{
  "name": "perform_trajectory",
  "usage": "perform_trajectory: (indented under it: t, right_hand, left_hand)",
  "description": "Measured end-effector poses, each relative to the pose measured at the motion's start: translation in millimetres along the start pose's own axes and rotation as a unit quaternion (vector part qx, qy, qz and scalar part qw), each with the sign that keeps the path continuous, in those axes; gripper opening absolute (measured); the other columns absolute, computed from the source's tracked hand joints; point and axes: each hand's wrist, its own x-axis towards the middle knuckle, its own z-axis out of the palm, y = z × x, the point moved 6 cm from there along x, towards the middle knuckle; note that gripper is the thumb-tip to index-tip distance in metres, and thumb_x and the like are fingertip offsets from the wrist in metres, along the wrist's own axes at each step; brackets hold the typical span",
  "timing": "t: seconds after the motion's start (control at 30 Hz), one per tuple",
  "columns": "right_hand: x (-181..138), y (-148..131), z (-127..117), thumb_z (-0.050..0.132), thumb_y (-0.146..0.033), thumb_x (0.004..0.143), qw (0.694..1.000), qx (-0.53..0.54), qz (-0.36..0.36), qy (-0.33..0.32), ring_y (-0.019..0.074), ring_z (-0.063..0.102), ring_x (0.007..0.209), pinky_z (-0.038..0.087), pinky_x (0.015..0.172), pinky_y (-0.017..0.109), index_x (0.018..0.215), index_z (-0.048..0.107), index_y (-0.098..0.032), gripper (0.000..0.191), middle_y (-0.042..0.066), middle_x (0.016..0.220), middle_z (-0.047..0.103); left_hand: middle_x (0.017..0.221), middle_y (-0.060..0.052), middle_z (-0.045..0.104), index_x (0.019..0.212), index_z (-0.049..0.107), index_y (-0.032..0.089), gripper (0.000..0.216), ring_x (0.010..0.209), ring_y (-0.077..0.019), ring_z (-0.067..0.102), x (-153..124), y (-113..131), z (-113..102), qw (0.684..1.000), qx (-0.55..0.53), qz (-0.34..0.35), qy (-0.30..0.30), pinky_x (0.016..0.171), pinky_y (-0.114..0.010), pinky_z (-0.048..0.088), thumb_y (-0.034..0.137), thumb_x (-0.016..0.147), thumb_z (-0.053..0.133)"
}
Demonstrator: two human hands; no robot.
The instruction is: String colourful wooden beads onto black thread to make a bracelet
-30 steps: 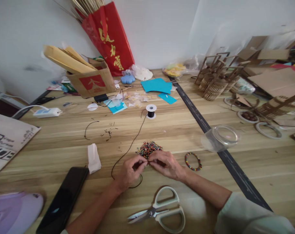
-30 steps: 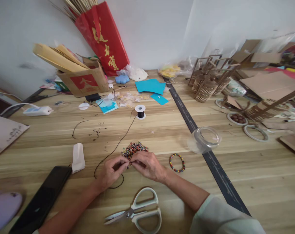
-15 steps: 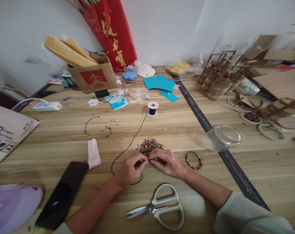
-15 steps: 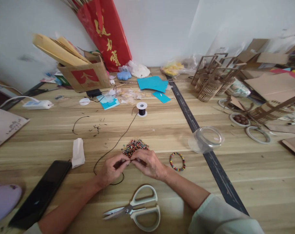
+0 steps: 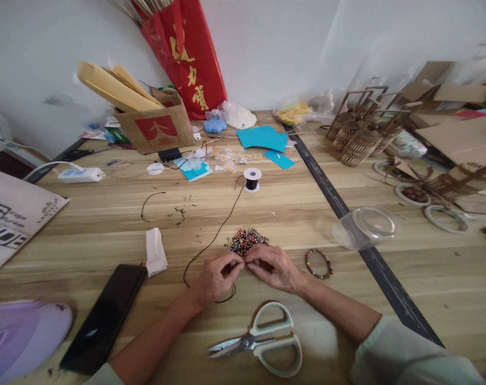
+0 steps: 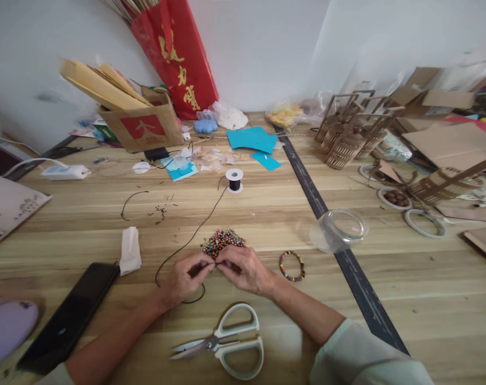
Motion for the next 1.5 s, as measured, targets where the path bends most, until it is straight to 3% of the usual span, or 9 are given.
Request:
perform_trajectory:
  t: [0.83,1.5]
  right_hand:
    - [-3.2,5.7,1.9,0.055,-0.017,0.092,1.000,-0.027,-0.011,-0.007,0.0141,0.061,0.071,0.051,0.067,0.025,0.096,0.056,-0.018,0.004,0.006,0.083,0.064]
    - [-2.3,3.4,0.1,0.055,-0.016,0.091,1.000,-0.010,-0.007,-0.009,0.0122,0.055,0.066,0.046,0.057,0.022,0.096,0.058,-0.017,0.006,0.005,0.082,0.063]
  left_hand:
    - [0.078,-0.006,0.071,0.087,0.070,0.018,0.017,0.071,-0.0163,0.065,-0.7,3.0,2.6,0.999,-0.007,0.042,-0.009,0.069,-0.025,0.050,0.015,0.086,0.053]
    - [0.070,-0.001,0.068,0.080,0.065,0.017,0.009,0.061,-0.0123,0.061,-1.6,0.3,1.5,1.000,0.018,0.025,-0.002,0.062,-0.020,0.047,0.014,0.084,0.057]
